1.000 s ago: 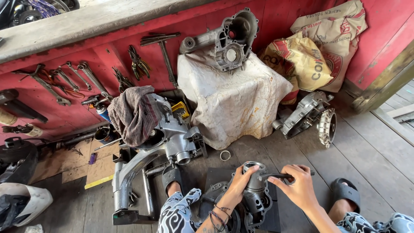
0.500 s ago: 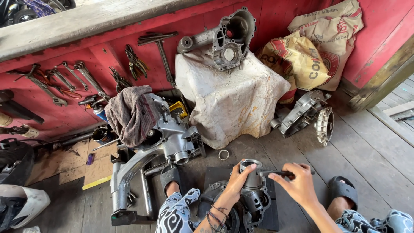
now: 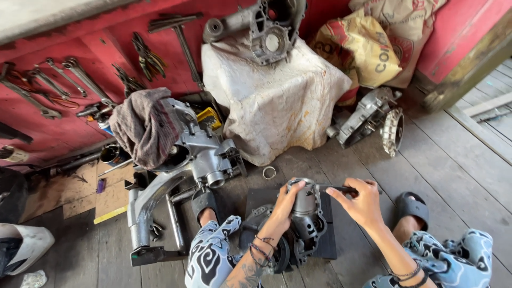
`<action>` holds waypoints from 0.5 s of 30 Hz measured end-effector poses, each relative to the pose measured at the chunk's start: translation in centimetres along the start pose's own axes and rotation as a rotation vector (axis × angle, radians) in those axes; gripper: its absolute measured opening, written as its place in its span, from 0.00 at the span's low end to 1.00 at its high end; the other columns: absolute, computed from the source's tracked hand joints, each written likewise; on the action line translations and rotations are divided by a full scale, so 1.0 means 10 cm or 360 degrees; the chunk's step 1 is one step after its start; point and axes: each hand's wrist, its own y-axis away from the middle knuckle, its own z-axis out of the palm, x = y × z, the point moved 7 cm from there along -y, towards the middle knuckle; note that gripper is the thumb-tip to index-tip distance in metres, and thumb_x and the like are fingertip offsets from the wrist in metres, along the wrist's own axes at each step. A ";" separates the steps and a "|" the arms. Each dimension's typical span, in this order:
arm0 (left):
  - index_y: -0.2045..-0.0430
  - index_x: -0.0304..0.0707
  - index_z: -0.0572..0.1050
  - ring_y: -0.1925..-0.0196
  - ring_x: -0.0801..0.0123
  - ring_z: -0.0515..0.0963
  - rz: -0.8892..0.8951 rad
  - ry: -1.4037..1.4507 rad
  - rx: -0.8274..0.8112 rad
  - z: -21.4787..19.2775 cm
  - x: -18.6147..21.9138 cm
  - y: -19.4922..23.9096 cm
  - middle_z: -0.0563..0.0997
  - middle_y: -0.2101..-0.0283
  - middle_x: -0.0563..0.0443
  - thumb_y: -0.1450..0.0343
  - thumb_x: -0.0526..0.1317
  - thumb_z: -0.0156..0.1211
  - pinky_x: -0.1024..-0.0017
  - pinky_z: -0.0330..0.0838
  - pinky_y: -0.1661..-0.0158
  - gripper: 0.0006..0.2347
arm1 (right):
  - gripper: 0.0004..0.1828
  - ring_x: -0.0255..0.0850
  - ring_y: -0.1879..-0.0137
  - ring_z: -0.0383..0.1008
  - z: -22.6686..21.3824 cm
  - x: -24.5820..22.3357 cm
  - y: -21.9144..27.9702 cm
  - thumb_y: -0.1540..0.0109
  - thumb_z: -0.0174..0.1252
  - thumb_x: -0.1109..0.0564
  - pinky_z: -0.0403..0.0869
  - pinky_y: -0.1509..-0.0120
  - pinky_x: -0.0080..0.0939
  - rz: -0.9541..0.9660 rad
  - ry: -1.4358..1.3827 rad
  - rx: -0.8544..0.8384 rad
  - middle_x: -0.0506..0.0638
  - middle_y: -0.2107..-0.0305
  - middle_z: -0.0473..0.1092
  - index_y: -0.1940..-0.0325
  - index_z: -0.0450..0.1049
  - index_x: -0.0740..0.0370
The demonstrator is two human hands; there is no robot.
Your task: Cleaning carbon deposits from a motorcycle piston head using a manual scraping tool
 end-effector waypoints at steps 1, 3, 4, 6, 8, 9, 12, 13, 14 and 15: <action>0.29 0.32 0.53 0.35 0.39 0.70 -0.0014 -0.0004 -0.0008 0.04 0.04 0.04 0.62 0.36 0.23 0.37 0.62 0.74 0.47 0.72 0.41 0.49 | 0.27 0.41 0.82 0.67 -0.01 -0.07 0.02 0.49 0.72 0.35 0.64 0.47 0.38 0.0014 0.0009 -0.0001 0.46 0.92 0.58 0.85 0.67 0.51; 0.30 0.31 0.56 0.37 0.42 0.73 0.0061 -0.0080 -0.0031 0.10 0.18 0.12 0.64 0.37 0.25 0.38 0.59 0.76 0.51 0.75 0.44 0.47 | 0.26 0.39 0.81 0.67 -0.01 -0.25 0.02 0.50 0.73 0.35 0.63 0.46 0.40 -0.0042 -0.0119 -0.0043 0.44 0.92 0.59 0.85 0.69 0.51; 0.30 0.31 0.56 0.37 0.42 0.73 0.0054 -0.0078 -0.0035 0.11 0.18 0.14 0.64 0.37 0.25 0.38 0.59 0.76 0.51 0.75 0.44 0.47 | 0.26 0.39 0.81 0.67 0.00 -0.20 0.02 0.50 0.73 0.35 0.63 0.46 0.40 -0.0037 -0.0114 -0.0046 0.44 0.92 0.59 0.85 0.69 0.51; 0.29 0.33 0.56 0.33 0.41 0.69 0.0042 -0.0078 -0.0049 0.11 0.17 0.18 0.60 0.33 0.26 0.37 0.60 0.74 0.51 0.71 0.40 0.47 | 0.27 0.40 0.81 0.67 0.03 -0.13 0.02 0.49 0.72 0.34 0.64 0.46 0.42 -0.0034 -0.0091 -0.0067 0.44 0.92 0.59 0.85 0.68 0.51; 0.29 0.32 0.55 0.32 0.41 0.68 0.0050 -0.0092 -0.0062 0.12 0.19 0.22 0.59 0.32 0.26 0.37 0.60 0.74 0.51 0.70 0.39 0.47 | 0.26 0.40 0.80 0.67 -0.02 -0.13 -0.01 0.48 0.72 0.35 0.63 0.45 0.40 -0.0040 -0.0078 -0.0045 0.44 0.91 0.59 0.84 0.68 0.51; 0.29 0.32 0.55 0.31 0.41 0.67 0.0070 -0.0106 -0.0076 0.13 0.23 0.22 0.58 0.31 0.27 0.37 0.60 0.74 0.51 0.69 0.38 0.47 | 0.25 0.40 0.80 0.67 -0.06 -0.13 -0.06 0.47 0.72 0.36 0.63 0.45 0.39 -0.0057 -0.0066 -0.0016 0.44 0.91 0.58 0.84 0.68 0.51; 0.30 0.30 0.57 0.31 0.39 0.65 0.0109 -0.0111 -0.0111 0.17 0.25 0.33 0.57 0.31 0.26 0.35 0.58 0.73 0.51 0.68 0.37 0.44 | 0.25 0.40 0.80 0.67 -0.01 -0.30 0.04 0.51 0.74 0.37 0.63 0.44 0.42 -0.0106 -0.0103 -0.0086 0.44 0.92 0.60 0.85 0.69 0.50; 0.30 0.30 0.57 0.31 0.39 0.65 0.0111 -0.0109 -0.0107 0.17 0.26 0.33 0.57 0.31 0.26 0.35 0.58 0.73 0.51 0.68 0.37 0.44 | 0.25 0.40 0.80 0.67 0.01 -0.24 0.03 0.51 0.74 0.37 0.63 0.44 0.42 -0.0110 -0.0105 -0.0089 0.44 0.92 0.60 0.85 0.69 0.50; 0.30 0.31 0.57 0.30 0.40 0.64 0.0113 -0.0104 -0.0089 0.17 0.28 0.32 0.56 0.29 0.27 0.35 0.58 0.73 0.52 0.67 0.36 0.44 | 0.26 0.41 0.80 0.68 0.03 -0.16 0.02 0.50 0.73 0.35 0.64 0.45 0.43 -0.0085 -0.0080 -0.0091 0.45 0.92 0.60 0.85 0.69 0.51; 0.29 0.33 0.56 0.29 0.41 0.63 0.0109 -0.0105 -0.0074 0.16 0.28 0.33 0.55 0.28 0.29 0.35 0.59 0.73 0.52 0.66 0.35 0.44 | 0.27 0.42 0.79 0.68 0.05 -0.08 0.04 0.49 0.72 0.33 0.64 0.45 0.44 -0.0053 -0.0053 -0.0092 0.45 0.91 0.60 0.84 0.69 0.51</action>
